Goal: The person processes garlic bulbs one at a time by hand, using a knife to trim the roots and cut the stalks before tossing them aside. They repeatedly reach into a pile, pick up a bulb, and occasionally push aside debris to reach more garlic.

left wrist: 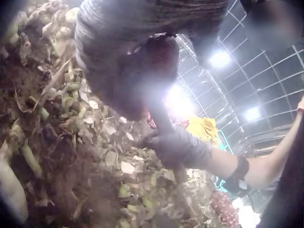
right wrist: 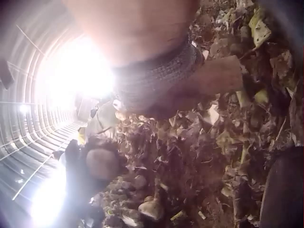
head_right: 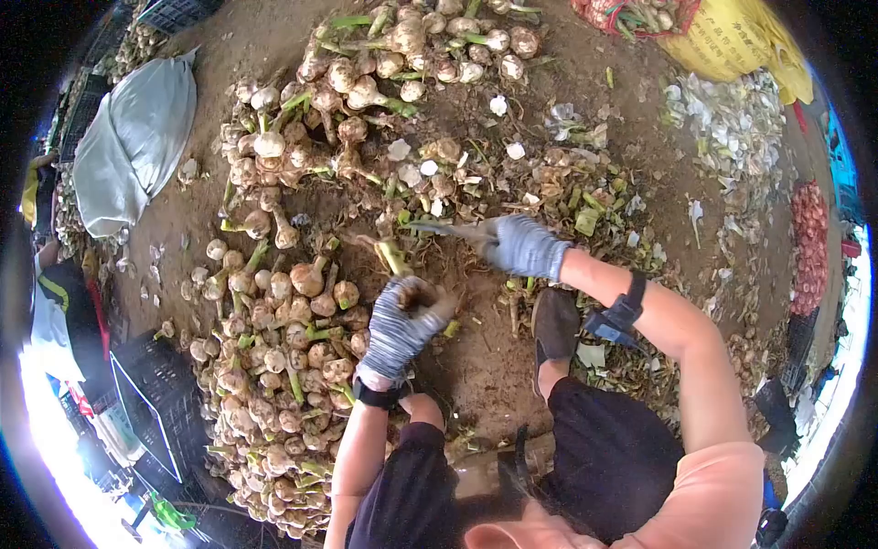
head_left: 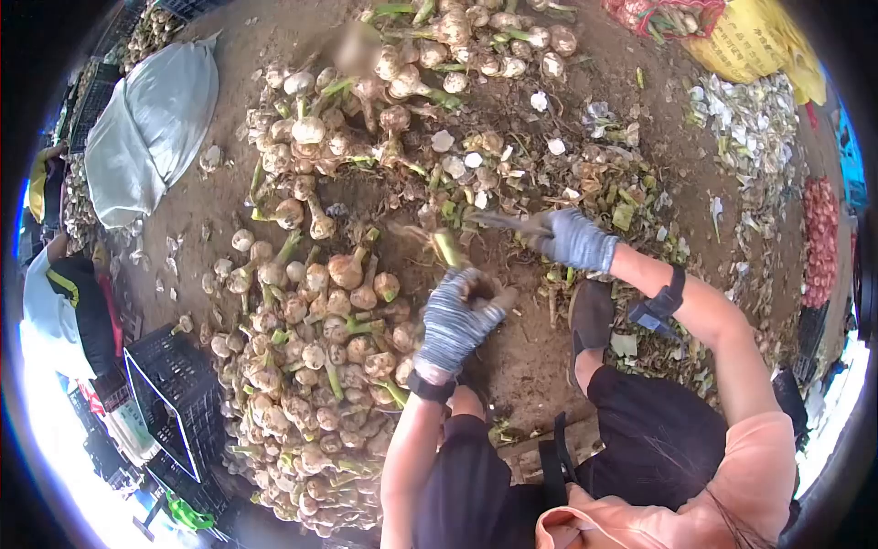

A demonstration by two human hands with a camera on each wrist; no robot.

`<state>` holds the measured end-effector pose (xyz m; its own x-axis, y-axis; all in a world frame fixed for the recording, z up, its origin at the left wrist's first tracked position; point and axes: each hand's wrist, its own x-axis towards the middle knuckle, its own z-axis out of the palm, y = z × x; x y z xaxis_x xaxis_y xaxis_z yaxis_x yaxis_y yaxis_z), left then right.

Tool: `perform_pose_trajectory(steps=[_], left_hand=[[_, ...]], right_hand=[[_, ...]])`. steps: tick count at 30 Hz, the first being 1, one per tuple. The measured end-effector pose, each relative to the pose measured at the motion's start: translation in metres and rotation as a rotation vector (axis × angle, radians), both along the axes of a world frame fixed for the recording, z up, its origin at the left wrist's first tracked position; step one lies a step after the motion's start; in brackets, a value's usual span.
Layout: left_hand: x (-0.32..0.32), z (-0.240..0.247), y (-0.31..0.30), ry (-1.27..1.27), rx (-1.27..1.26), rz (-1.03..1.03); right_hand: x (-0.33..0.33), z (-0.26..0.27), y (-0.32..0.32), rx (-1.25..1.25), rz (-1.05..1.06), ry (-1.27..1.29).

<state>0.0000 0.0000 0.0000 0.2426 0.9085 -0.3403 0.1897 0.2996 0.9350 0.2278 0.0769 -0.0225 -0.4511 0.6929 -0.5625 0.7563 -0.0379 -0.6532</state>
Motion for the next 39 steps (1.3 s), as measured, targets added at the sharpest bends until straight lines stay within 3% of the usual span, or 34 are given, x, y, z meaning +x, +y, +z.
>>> perform_pose_trajectory(steps=[1,2,5,7,9,11,13,14,15,17,18,19,21,24,27,28,29,31,33,34,35,37,39], left_hand=[[0.002,0.005,0.007,0.163,0.104,-0.136],[0.004,0.008,0.011,0.324,0.208,-0.272],[0.002,0.023,0.015,0.469,0.514,-0.336],[-0.007,0.012,0.011,0.413,0.527,-0.225],[-0.027,0.021,0.011,0.392,0.548,-0.14],[-0.048,0.046,0.007,0.523,0.485,-0.083],[-0.074,0.077,-0.007,0.693,0.398,0.03],[-0.089,0.089,-0.023,0.711,0.235,0.187],[-0.108,0.106,-0.038,0.931,0.031,0.128],[-0.144,0.125,-0.075,0.928,-0.242,0.536],[-0.166,0.136,-0.086,1.188,-0.379,0.486],[-0.167,0.15,-0.087,1.148,-0.405,0.643],[-0.162,0.162,-0.079,1.335,-0.577,0.804],[-0.152,0.121,-0.082,0.431,-0.056,1.013],[-0.097,0.127,-0.028,0.178,-0.137,0.703],[-0.089,0.116,-0.016,0.069,-0.145,0.674],[-0.08,0.104,-0.005,-0.039,-0.16,0.644],[-0.069,0.059,0.008,-0.303,-0.225,0.616],[-0.055,0.037,0.024,-0.517,-0.393,0.594],[-0.044,0.031,0.028,-0.496,-0.374,0.605],[-0.036,0.027,0.03,-0.474,-0.355,0.616],[-0.033,0.017,0.033,-0.686,-0.429,0.5],[-0.023,0.016,0.027,-0.631,-0.324,0.527]], right_hand=[[-0.017,0.023,0.005,0.006,0.006,-0.003],[-0.026,0.012,0.005,-0.037,-0.003,-0.071],[-0.04,0.001,0.008,0.092,0.103,0.135],[-0.022,-0.006,0.015,-0.129,0.198,-0.358],[0.008,-0.03,0.009,-0.154,0.298,-0.48],[0.004,-0.012,0.017,-0.088,0.289,-0.428],[-0.016,-0.008,0.031,-0.005,0.132,-0.307],[-0.032,-0.008,0.039,0.036,0.048,-0.243],[-0.05,-0.01,0.05,0.102,0.048,-0.203],[-0.085,-0.027,0.074,0.32,-0.013,-0.016],[-0.107,-0.034,0.087,0.276,-0.064,-0.062],[-0.126,-0.03,0.099,0.205,-0.027,-0.18],[-0.146,-0.067,0.111,0.496,0.051,-0.144],[-0.162,-0.101,0.111,0.976,-0.036,-0.333],[-0.146,-0.082,0.109,0.477,-0.075,-0.142],[-0.141,-0.072,0.103,0.153,-0.266,0.097],[-0.132,-0.044,0.094,0.018,-0.291,0.094],[-0.123,-0.024,0.068,-0.294,-0.625,0.398],[-0.093,-0.032,0.041,-0.23,-0.335,0.402],[-0.096,0.018,0.023,-0.336,-0.471,0.682],[-0.092,-0.001,0.007,-0.348,-0.438,0.782],[-0.078,-0.003,-0.005,-0.126,-0.198,0.58],[-0.059,0.009,-0.008,-0.299,-0.292,0.507]])
